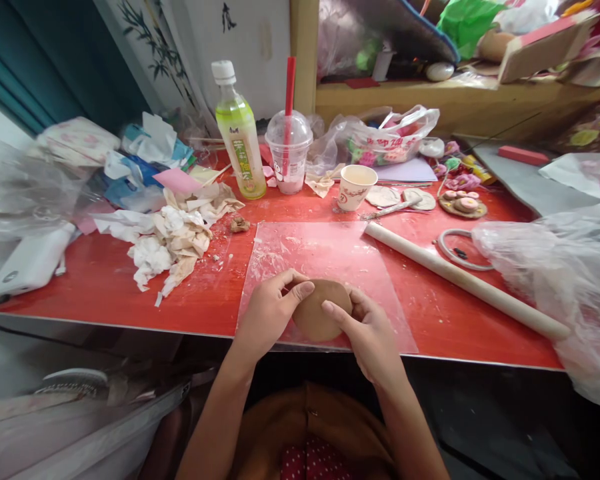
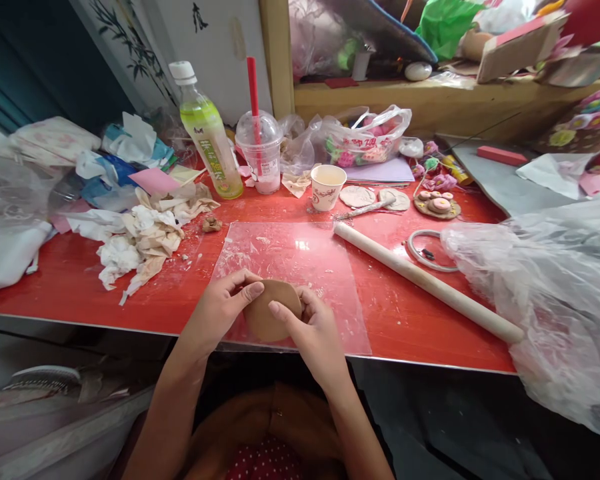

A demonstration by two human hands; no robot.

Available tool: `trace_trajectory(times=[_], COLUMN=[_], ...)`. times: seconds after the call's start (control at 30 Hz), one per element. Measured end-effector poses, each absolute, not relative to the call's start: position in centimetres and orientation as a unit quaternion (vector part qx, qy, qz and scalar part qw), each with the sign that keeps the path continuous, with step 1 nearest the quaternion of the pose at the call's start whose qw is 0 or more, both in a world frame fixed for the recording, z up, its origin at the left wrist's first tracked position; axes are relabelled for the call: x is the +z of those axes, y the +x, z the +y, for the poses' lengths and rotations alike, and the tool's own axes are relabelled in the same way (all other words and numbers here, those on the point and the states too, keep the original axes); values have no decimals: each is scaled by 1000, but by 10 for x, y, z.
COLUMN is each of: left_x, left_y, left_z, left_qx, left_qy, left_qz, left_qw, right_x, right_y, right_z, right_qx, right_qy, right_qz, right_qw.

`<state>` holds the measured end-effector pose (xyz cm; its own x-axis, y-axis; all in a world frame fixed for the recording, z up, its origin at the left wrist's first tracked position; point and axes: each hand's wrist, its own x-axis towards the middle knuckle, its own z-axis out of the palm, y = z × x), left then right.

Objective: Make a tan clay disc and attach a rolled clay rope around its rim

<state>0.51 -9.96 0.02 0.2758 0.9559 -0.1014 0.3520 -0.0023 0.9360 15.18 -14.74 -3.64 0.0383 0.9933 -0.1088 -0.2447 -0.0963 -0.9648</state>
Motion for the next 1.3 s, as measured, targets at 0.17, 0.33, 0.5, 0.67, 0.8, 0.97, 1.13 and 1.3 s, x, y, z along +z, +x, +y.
trace_trajectory(times=[0.17,0.33,0.5,0.67,0.8,0.97,1.13,1.3], left_x=[0,1,0,-7,-17,-20,-15,-12], left_y=[6,5,4,1,-1,7,22,26], left_z=[-101,-105,-113,-114,-111,-116,-120,-121], left_qx=[313,325,447,441,314,396,366,378], left_qy=[626,670,785,838,898,801,601,545], left_qz=[503,498,394,283,268,442,515,516], left_qw=[508,443,169,-152,-153,77,489,542], right_x=[-39,-36,-32,-32,-27,-24,-31,-32], right_y=[151,149,150,157,160,160,156,156], right_z=[-148,-149,-150,-150,-147,-143,-148,-150], right_qx=[559,552,539,677,703,702,656,642], right_qy=[-472,-483,-447,-334,-308,-271,-333,-362], right_qz=[-389,-387,-401,-348,-299,-264,-263,-269], right_qw=[560,559,591,556,567,604,624,620])
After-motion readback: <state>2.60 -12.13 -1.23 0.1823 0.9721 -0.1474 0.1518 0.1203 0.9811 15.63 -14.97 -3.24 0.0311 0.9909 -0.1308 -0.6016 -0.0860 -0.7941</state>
